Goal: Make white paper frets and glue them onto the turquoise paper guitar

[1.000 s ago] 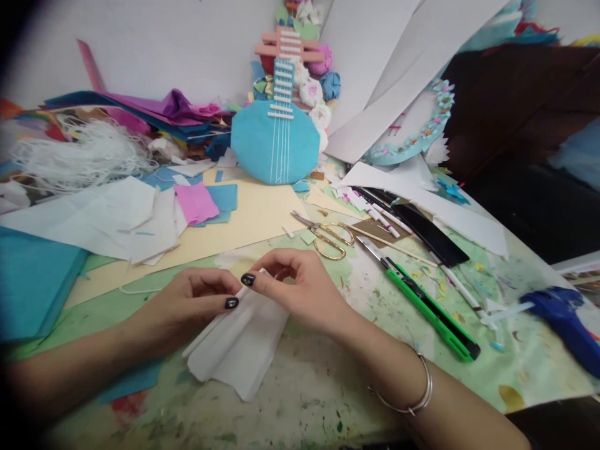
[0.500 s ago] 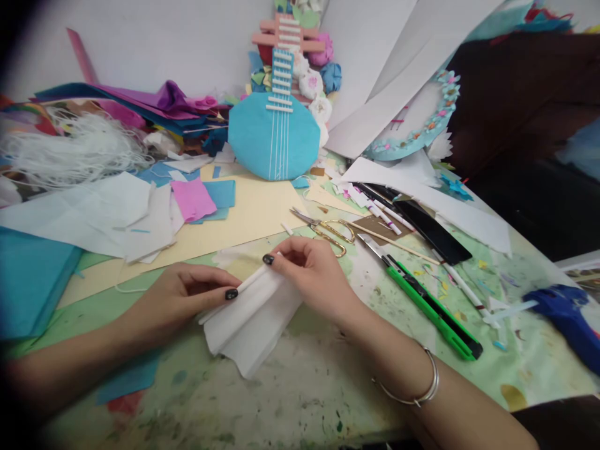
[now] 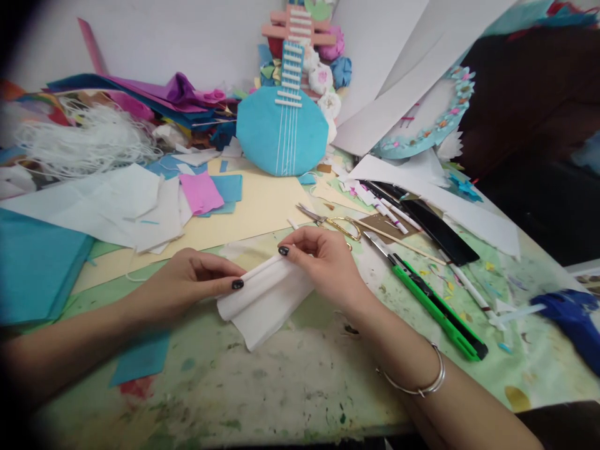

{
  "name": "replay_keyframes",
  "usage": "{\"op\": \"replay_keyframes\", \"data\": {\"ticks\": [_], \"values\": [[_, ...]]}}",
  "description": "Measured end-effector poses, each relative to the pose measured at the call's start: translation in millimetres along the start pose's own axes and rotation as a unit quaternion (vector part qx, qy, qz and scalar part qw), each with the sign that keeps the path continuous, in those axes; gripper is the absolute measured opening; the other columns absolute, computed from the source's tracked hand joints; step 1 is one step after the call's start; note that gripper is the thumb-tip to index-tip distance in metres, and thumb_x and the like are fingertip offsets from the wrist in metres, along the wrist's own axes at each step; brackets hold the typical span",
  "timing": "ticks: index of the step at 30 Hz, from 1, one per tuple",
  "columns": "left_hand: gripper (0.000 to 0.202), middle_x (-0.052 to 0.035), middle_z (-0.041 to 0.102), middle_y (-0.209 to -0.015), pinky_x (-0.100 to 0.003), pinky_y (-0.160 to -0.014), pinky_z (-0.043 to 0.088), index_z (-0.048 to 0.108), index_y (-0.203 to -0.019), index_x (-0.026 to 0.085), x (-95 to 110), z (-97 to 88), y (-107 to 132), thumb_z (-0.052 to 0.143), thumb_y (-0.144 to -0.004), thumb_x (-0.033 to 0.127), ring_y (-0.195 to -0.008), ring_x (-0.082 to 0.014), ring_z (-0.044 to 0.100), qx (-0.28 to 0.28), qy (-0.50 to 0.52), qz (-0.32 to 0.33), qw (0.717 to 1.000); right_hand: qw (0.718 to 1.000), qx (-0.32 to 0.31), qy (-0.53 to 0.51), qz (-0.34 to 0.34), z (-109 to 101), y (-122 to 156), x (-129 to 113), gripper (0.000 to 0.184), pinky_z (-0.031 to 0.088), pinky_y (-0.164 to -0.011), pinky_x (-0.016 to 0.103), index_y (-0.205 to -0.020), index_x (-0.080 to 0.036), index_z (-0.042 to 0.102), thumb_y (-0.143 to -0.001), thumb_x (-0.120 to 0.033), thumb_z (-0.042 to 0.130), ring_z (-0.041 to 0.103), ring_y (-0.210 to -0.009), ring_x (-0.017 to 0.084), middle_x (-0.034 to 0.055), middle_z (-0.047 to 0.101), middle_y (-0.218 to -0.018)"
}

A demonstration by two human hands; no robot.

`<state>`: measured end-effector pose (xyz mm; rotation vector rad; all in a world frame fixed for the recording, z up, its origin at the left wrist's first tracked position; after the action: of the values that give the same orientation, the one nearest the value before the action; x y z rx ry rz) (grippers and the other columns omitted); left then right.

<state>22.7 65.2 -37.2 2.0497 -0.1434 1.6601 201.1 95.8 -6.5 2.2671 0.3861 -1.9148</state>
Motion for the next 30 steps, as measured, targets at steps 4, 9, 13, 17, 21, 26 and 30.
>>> {"op": "replay_keyframes", "data": {"ticks": [4, 9, 13, 17, 21, 26, 30], "values": [[0.019, -0.0027, 0.075, -0.086, -0.022, -0.061, 0.048, 0.077, -0.086, 0.022, 0, -1.4, 0, 0.070, -0.073, 0.034, -0.070, -0.0147, 0.064, -0.012, -0.011, 0.003, 1.000, 1.000, -0.006, 0.005, 0.004, 3, 1, -4, 0.012, 0.034, -0.051, 0.022, -0.077, -0.017, 0.066, -0.075, -0.028, 0.067, 0.050, -0.058, 0.010, 0.0000, 0.062, -0.068], [0.017, -0.0019, 0.075, -0.083, -0.020, -0.059, 0.047, 0.077, -0.085, 0.023, 0, -2.4, 0, 0.069, -0.074, 0.033, -0.068, -0.0130, 0.063, 0.003, -0.019, 0.005, 1.000, 1.000, -0.021, 0.002, 0.020, 6, 2, -3, 0.010, 0.031, -0.048, 0.022, -0.075, -0.017, 0.068, -0.072, -0.027, 0.069, 0.048, -0.054, 0.009, 0.0000, 0.062, -0.065], [0.019, -0.0011, 0.074, -0.074, -0.019, -0.056, 0.046, 0.077, -0.087, 0.022, -1, -3.2, -1, 0.069, -0.074, 0.034, -0.061, -0.0105, 0.059, 0.010, -0.018, 0.003, 1.000, 0.999, 0.015, 0.024, 0.019, -3, 0, 1, 0.012, 0.029, -0.047, 0.023, -0.074, -0.016, 0.068, -0.071, -0.027, 0.070, 0.047, -0.053, 0.009, -0.0002, 0.060, -0.062], [0.018, -0.0003, 0.068, -0.062, -0.020, -0.053, 0.045, 0.077, -0.081, 0.019, 1, -6.6, -2, 0.068, -0.074, 0.034, -0.053, -0.0098, 0.054, 0.016, -0.038, 0.008, 0.999, 1.000, 0.021, 0.005, 0.016, -5, -2, 2, 0.010, 0.031, -0.048, 0.022, -0.073, -0.017, 0.069, -0.069, -0.026, 0.071, 0.047, -0.053, 0.009, -0.0003, 0.062, -0.063], [0.020, -0.0007, 0.069, -0.062, -0.021, -0.054, 0.046, 0.076, -0.082, 0.019, 0, -6.9, -1, 0.067, -0.074, 0.034, -0.054, -0.0116, 0.056, 0.011, -0.038, -0.006, 0.999, 1.000, 0.016, -0.015, 0.018, -6, -2, 1, 0.007, 0.039, -0.053, 0.023, -0.073, -0.018, 0.071, -0.069, -0.023, 0.071, 0.054, -0.058, 0.010, 0.0009, 0.068, -0.069], [0.023, -0.0017, 0.074, -0.084, -0.021, -0.060, 0.046, 0.075, -0.091, 0.022, -2, 2.5, -2, 0.067, -0.075, 0.036, -0.069, -0.0142, 0.063, -0.026, 0.009, -0.014, 1.000, 0.999, 0.006, -0.004, 0.035, -3, -1, 7, 0.007, 0.040, -0.052, 0.023, -0.073, -0.019, 0.074, -0.068, -0.024, 0.073, 0.056, -0.056, 0.010, 0.0011, 0.070, -0.067], [0.020, -0.0005, 0.073, -0.081, -0.019, -0.058, 0.043, 0.075, -0.087, 0.022, -6, 7.1, -3, 0.068, -0.073, 0.035, -0.067, -0.0124, 0.060, -0.046, 0.003, -0.009, 0.999, 0.999, -0.027, -0.013, 0.029, 10, 1, 4, 0.009, 0.046, -0.056, 0.025, -0.075, -0.020, 0.075, -0.067, -0.025, 0.072, 0.061, -0.061, 0.013, 0.0024, 0.073, -0.072]]}}
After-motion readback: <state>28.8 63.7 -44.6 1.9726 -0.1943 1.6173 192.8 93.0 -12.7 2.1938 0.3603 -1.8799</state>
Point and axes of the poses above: each hand's wrist, its own y-axis away from the middle knuckle, its own z-axis out of the palm, x = y × z, the point moved 7 cm from there along -y, towards the middle knuckle
